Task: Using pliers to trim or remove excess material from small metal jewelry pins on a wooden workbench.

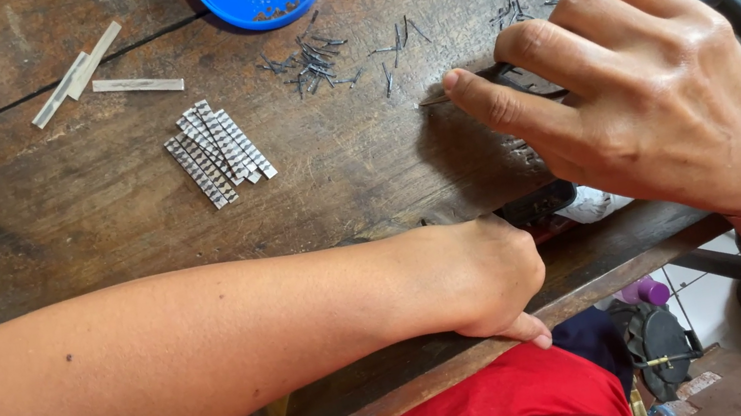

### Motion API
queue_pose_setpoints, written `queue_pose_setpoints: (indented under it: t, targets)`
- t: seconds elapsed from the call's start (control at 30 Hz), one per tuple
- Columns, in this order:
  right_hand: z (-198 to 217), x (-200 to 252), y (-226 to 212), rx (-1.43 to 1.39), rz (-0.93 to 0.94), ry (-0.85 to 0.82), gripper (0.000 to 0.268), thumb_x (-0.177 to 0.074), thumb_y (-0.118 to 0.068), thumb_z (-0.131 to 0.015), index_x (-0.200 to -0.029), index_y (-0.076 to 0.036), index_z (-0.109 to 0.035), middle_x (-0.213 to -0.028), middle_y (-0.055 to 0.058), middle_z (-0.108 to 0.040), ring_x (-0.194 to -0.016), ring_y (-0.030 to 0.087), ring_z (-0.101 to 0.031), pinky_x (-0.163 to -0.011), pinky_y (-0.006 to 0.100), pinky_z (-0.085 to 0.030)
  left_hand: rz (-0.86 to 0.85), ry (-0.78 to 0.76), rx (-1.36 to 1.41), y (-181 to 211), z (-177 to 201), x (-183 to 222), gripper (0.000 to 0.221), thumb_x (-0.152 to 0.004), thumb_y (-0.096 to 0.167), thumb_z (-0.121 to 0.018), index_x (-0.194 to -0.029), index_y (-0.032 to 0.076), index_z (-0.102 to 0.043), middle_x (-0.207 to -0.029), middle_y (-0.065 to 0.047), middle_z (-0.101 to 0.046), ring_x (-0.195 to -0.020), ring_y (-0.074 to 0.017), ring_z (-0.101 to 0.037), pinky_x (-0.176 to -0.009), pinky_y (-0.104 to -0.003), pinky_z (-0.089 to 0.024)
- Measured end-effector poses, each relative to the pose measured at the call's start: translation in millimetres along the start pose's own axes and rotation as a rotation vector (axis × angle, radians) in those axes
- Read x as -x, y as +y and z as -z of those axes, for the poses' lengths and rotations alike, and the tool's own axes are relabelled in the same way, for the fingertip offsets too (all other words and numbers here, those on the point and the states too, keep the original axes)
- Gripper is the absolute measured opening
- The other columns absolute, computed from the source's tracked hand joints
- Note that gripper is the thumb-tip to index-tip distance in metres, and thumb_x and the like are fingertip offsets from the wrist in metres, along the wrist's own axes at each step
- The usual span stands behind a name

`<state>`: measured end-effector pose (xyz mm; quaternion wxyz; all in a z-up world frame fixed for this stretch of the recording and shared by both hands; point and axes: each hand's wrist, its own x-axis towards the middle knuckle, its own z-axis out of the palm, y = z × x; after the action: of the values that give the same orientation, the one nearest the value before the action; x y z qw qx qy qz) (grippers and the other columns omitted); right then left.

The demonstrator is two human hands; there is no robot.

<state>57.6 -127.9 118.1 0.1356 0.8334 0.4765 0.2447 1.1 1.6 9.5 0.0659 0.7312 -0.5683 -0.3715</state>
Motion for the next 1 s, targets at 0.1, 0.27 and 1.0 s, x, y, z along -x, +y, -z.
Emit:
queue_pose_setpoints:
  t: [0.1,0.27,1.0]
  targets:
    - [-2,1,1,-0.021,0.0,-0.012,0.028,-0.112,-0.013,-0.063,-0.133,-0.029,-0.072,-0.107,-0.003,-0.068,-0.072,0.018,-0.054,-0.066,0.032,-0.041,-0.011,0.015,0.014,-1,-2,-1,0.079,-0.086,0.078,-0.05,-0.097,0.005,-0.079,-0.094,-0.012,-0.077,-0.088,-0.0339,-0.073,-0.078,-0.043,-0.058]
    - [-8,-1,5,-0.067,0.024,0.001,0.03,-0.111,-0.01,-0.06,-0.132,-0.026,-0.072,-0.109,-0.002,-0.068,-0.072,0.018,-0.054,-0.065,0.031,-0.042,-0.025,0.003,-0.023,-1,-1,-3,0.078,-0.087,0.079,-0.047,-0.093,0.007,-0.079,-0.091,-0.01,-0.077,-0.085,-0.0325,-0.073,-0.076,-0.042,-0.058]
    - [-13,-9,22,-0.228,0.075,-0.126,0.031,-0.104,-0.012,-0.066,-0.133,-0.023,-0.067,-0.102,0.002,-0.061,-0.074,0.022,-0.058,-0.06,0.036,-0.047,-0.052,0.011,-0.062,-1,-6,-6,0.082,-0.09,0.079,-0.04,-0.09,0.006,-0.078,-0.086,-0.011,-0.076,-0.08,-0.0343,-0.072,-0.073,-0.042,-0.058]
